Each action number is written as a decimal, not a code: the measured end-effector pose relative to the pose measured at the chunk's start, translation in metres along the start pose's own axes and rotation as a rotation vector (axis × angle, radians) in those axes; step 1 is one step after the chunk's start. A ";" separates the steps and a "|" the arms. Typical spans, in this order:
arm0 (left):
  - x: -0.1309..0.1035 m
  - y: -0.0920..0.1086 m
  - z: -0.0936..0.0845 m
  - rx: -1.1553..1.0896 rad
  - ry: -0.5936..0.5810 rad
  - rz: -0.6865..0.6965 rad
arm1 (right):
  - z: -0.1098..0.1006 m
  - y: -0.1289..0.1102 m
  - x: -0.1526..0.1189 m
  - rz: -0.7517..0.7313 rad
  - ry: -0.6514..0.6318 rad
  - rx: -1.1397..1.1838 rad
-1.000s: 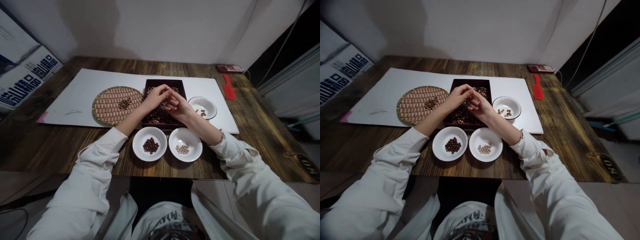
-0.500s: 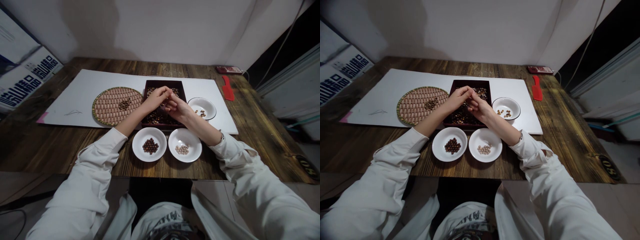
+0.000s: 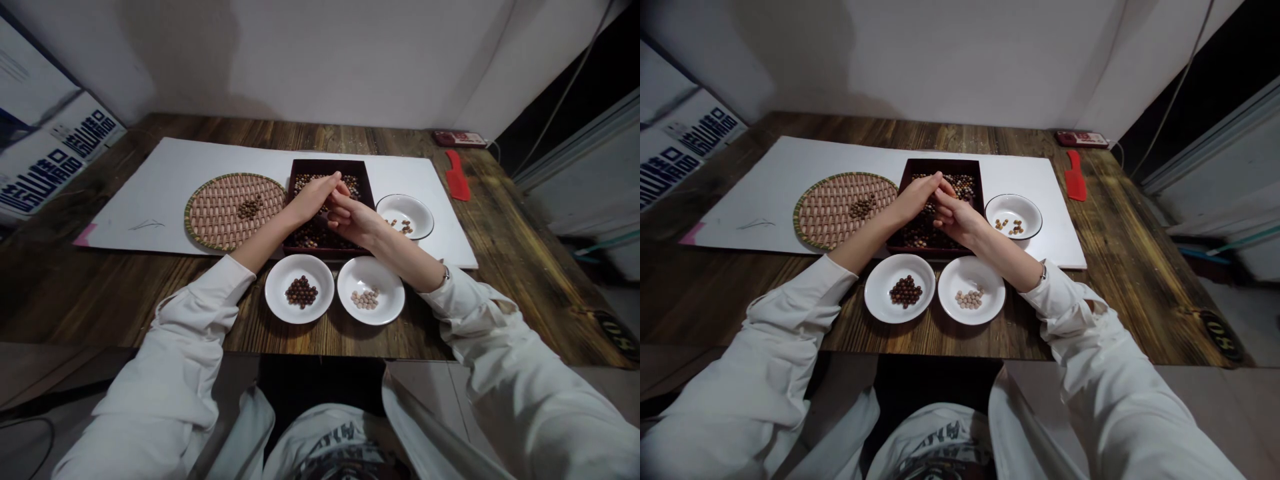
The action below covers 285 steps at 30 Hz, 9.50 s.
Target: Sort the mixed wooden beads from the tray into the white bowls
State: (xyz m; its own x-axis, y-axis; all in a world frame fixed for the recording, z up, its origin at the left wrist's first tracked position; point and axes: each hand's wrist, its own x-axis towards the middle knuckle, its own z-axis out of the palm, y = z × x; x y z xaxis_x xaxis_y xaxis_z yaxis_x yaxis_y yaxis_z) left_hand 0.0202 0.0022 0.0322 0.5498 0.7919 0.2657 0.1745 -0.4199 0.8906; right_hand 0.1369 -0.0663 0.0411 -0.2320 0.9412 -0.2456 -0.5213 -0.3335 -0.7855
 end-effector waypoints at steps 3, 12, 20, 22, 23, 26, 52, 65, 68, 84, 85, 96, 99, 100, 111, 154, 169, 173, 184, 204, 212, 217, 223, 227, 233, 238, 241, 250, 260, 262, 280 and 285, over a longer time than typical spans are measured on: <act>-0.001 0.003 0.001 -0.020 -0.008 -0.032 | 0.002 0.000 -0.001 0.037 -0.036 -0.034; -0.003 0.000 0.001 -0.086 -0.034 -0.026 | 0.003 0.002 -0.004 0.030 -0.126 -0.132; -0.003 0.001 -0.001 -0.108 -0.059 -0.041 | 0.002 0.002 -0.004 0.018 -0.179 -0.153; -0.002 0.003 -0.002 -0.133 -0.081 -0.056 | 0.001 0.003 -0.004 0.012 -0.211 -0.161; -0.002 0.004 -0.003 -0.148 -0.091 -0.065 | 0.001 0.003 -0.004 0.010 -0.223 -0.170; 0.000 0.006 -0.005 -0.175 -0.109 -0.081 | 0.002 0.005 -0.005 0.000 -0.246 -0.223; 0.000 -0.007 0.001 -0.269 -0.333 -0.187 | 0.003 0.019 -0.005 -0.206 -0.498 -0.863; -0.003 -0.002 0.004 -0.153 -0.307 -0.191 | 0.007 0.019 -0.016 -0.469 -0.624 -1.189; -0.003 -0.003 0.004 -0.166 -0.327 -0.180 | 0.007 0.021 -0.016 -0.505 -0.615 -1.259; -0.004 -0.003 0.005 -0.228 -0.357 -0.296 | 0.003 0.026 -0.014 -0.689 -0.637 -1.552; -0.004 -0.003 0.005 -0.228 -0.359 -0.297 | 0.003 0.026 -0.014 -0.694 -0.639 -1.556; -0.004 -0.001 0.005 -0.194 -0.363 -0.297 | 0.001 0.029 -0.012 -0.718 -0.639 -1.586; -0.004 -0.001 0.005 -0.189 -0.367 -0.294 | 0.001 0.028 -0.012 -0.719 -0.641 -1.585; -0.004 -0.001 0.005 -0.188 -0.369 -0.291 | 0.001 0.028 -0.012 -0.720 -0.641 -1.584; -0.009 0.004 0.005 -0.165 -0.352 -0.290 | 0.001 0.029 -0.012 -0.733 -0.641 -1.592; -0.007 -0.006 0.003 -0.084 -0.414 -0.170 | 0.000 0.031 -0.011 -0.758 -0.639 -1.578; -0.005 -0.010 0.001 0.141 -0.275 -0.098 | -0.002 0.033 -0.011 -0.769 -0.608 -1.600; -0.004 -0.011 0.001 0.177 -0.276 -0.065 | -0.002 0.033 -0.011 -0.764 -0.607 -1.603; 0.000 -0.021 0.001 0.301 -0.218 0.016 | -0.001 0.033 -0.012 -0.766 -0.592 -1.610; -0.006 -0.020 0.003 0.789 -0.386 -0.306 | 0.000 0.033 -0.013 -0.817 -0.609 -1.590; -0.004 -0.026 0.001 0.751 -0.350 -0.233 | -0.002 0.034 -0.011 -0.836 -0.618 -1.596; -0.004 -0.027 0.000 0.741 -0.363 -0.180 | -0.002 0.034 -0.011 -0.831 -0.624 -1.595; -0.002 -0.036 -0.001 0.711 -0.360 -0.105 | -0.001 0.033 -0.012 -0.831 -0.615 -1.590; 0.000 -0.043 -0.002 0.655 -0.359 -0.041 | -0.001 0.033 -0.012 -0.828 -0.622 -1.593; 0.001 -0.042 -0.001 0.675 -0.368 -0.014 | 0.000 0.032 -0.014 -0.815 -0.613 -1.605; -0.002 -0.038 0.001 0.734 -0.366 -0.014 | -0.001 0.034 -0.012 -0.822 -0.609 -1.614; -0.003 -0.037 0.002 0.772 -0.350 0.000 | -0.001 0.034 -0.011 -0.849 -0.598 -1.616; -0.003 -0.036 0.001 0.749 -0.333 0.042 | 0.002 0.031 -0.015 -0.817 -0.609 -1.618; 0.001 -0.030 0.002 0.753 -0.391 0.038 | 0.000 0.032 -0.013 -0.822 -0.608 -1.622; 0.001 -0.027 0.002 0.749 -0.401 0.028 | 0.000 0.032 -0.013 -0.821 -0.607 -1.623; -0.002 -0.024 0.001 0.693 -0.414 -0.002 | 0.000 0.032 -0.013 -0.812 -0.608 -1.655; -0.002 -0.019 0.002 0.680 -0.432 -0.048 | -0.001 0.033 -0.012 -0.836 -0.612 -1.633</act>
State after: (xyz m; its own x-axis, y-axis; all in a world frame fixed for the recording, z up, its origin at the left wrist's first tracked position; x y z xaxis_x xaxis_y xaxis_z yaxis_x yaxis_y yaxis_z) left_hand 0.0175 0.0075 0.0139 0.7718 0.6333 -0.0570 0.5886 -0.6775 0.4411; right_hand 0.1234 -0.0885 0.0169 -0.7690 0.5461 0.3322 0.4324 0.8272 -0.3587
